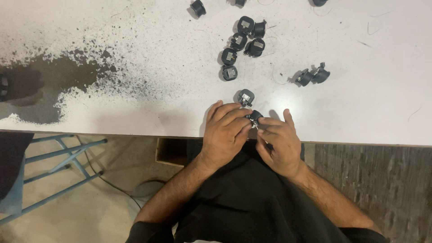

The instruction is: The person sits at a white workbench covered with small black plastic parts and assembles them one at a time, fitting pieces together by hand and setting finished assemblies aside. Later the person works on larger assemblies with metal hubs, pressing parts into place and arranging completed units on the bench.

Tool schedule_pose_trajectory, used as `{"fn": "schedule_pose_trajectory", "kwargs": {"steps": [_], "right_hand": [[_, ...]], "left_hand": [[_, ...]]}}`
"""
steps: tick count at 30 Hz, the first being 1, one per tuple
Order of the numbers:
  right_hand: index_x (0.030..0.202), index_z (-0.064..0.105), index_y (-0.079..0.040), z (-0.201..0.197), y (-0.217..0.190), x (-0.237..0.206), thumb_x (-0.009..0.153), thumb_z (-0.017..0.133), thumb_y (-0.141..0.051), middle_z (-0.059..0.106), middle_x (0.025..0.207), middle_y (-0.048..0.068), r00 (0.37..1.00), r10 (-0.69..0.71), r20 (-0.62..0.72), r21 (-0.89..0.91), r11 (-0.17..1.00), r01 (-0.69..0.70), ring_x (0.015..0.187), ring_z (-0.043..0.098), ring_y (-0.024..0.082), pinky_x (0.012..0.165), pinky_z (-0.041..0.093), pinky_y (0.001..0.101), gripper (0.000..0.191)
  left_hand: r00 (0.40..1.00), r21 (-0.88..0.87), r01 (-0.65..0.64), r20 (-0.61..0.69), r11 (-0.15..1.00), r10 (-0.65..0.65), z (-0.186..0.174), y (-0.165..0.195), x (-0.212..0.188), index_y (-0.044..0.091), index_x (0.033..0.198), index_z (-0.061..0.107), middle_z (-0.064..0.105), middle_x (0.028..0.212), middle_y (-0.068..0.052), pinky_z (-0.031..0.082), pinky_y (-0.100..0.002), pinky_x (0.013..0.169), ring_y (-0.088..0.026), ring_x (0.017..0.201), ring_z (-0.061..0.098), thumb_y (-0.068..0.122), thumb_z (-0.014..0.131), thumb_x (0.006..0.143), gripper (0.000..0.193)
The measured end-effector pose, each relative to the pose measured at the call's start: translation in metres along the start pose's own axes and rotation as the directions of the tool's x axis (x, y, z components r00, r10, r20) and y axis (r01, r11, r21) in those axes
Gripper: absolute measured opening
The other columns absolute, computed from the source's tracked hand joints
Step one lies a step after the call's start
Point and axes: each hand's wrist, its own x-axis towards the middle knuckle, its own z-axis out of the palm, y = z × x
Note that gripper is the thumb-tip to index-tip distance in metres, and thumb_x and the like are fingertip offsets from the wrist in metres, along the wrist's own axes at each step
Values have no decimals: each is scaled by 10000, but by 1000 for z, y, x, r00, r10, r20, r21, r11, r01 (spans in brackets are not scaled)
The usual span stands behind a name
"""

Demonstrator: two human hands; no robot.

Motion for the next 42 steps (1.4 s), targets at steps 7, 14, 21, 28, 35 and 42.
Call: {"fn": "schedule_pose_trajectory", "kwargs": {"steps": [7,14,21,28,35,42], "right_hand": [[993,628,-55,-6,-6,8,805,792,96,664,978,84,997,14,70,-52,999,-10,1121,703,270,1262,303,570,293],[1048,655,-51,-24,-16,20,822,762,61,665,1048,98,994,50,96,8,999,-51,1138,684,289,1279,280,587,274],[1172,715,-51,-28,-10,33,809,852,-225,590,1066,103,980,152,130,-241,963,-118,1259,517,342,1231,98,664,425],[1137,737,-67,-16,-6,30,813,871,-242,609,1098,70,979,149,140,-271,957,-107,1279,530,301,1261,125,669,391],[1043,742,-66,-14,-2,24,784,879,-249,599,1055,81,977,163,136,-252,960,-125,1252,539,304,1255,133,683,346],[1073,754,-59,-18,-5,24,756,877,-228,618,1099,83,978,146,149,-232,967,-109,1249,538,298,1251,159,688,379]], "left_hand": [[996,-61,4,91,998,1,-2,-7,5,82,1112,725,710,1255,-16,316,-547,1218,-248,1333,567,88,715,950,163],[1000,-43,-9,-12,999,9,-10,1,5,85,990,691,675,1266,-52,388,-505,1163,-264,1306,559,121,762,901,119],[995,152,8,-96,988,7,-9,10,3,33,1092,699,614,1241,-96,412,-483,1034,-298,1193,546,179,822,841,315],[986,64,-85,-136,994,93,-13,8,0,99,1007,703,606,1284,-50,418,-460,1100,-282,1281,557,94,797,862,173],[972,116,-205,-93,972,216,-16,1,5,81,982,671,580,1306,-81,481,-447,1092,-294,1324,541,68,794,843,187],[956,140,-294,51,946,289,-13,6,8,60,1043,666,585,1268,-87,547,-412,962,-261,1191,596,79,799,855,232]]}}
